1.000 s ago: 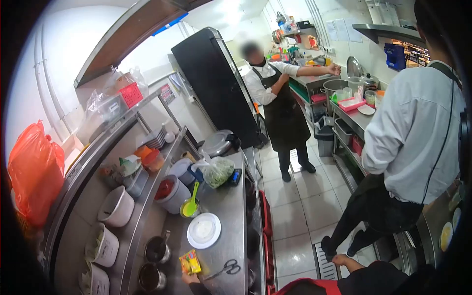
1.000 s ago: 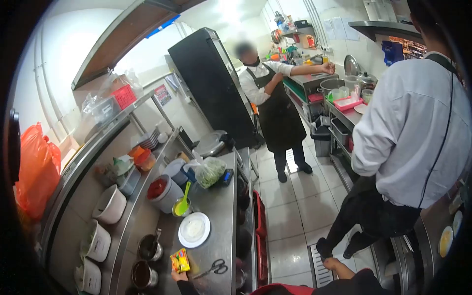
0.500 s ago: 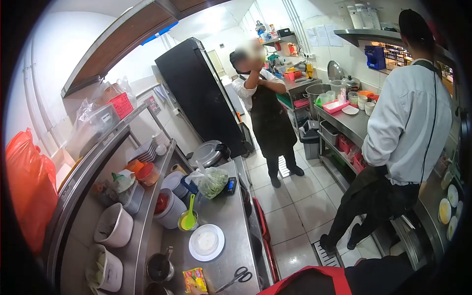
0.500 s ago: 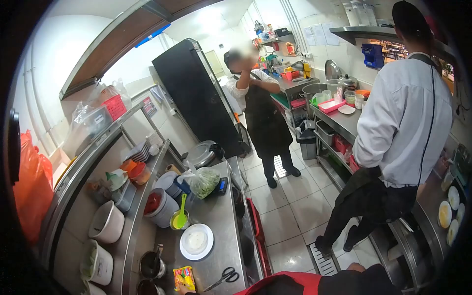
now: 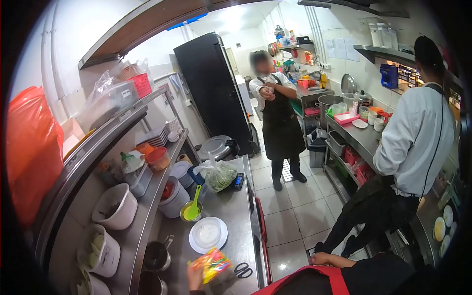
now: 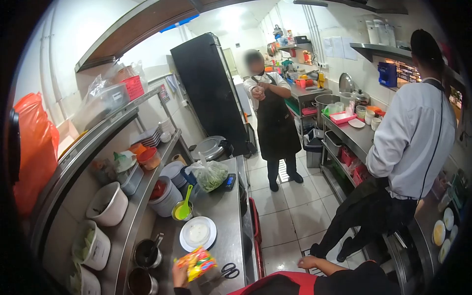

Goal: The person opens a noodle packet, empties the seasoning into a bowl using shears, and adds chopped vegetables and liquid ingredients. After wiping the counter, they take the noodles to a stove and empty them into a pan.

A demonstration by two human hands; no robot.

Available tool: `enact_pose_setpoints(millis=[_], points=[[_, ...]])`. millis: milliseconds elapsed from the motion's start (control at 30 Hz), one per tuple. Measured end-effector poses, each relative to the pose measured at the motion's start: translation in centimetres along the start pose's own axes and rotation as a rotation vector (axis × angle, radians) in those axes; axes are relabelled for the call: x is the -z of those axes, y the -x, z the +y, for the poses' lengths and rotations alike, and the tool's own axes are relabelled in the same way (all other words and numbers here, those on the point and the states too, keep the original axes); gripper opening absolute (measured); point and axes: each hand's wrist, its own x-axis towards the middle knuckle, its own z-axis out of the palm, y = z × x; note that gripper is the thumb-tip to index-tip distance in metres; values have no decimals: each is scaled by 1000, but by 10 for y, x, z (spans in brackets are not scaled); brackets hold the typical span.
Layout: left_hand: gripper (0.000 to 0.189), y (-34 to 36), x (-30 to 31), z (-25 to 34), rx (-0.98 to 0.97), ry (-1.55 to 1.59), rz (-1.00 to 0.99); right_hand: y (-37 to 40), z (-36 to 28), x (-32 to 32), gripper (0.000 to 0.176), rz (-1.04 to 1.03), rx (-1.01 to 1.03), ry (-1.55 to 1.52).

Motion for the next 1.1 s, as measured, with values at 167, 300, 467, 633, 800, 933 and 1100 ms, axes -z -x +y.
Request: enact_pose_setpoints(millis=[167, 300, 467, 633, 800, 933, 1100], points=[[30, 13, -129, 18, 131, -262, -534, 35, -151, 62, 43, -116, 170, -1036], [35, 23, -194, -4, 37, -313, -742, 47, -168, 66, 44, -253, 245, -1575], [41, 31, -225, -3, 39, -340, -846, 79, -161, 80, 34, -115, 143, -1742], [38, 44, -238, 21, 78, -322, -901, 69, -144, 69, 32, -11, 267, -1774], [35, 46, -243, 17, 0, -322, -902, 84, -151, 76, 34, 42, 298, -1766], [32, 48, -243, 17, 63, -283, -868, 86, -156, 77, 38, 3, 376, -1792], [34, 40, -240, 17, 22, -256, -904, 81, -157, 78, 34, -7, 365, -1838]])
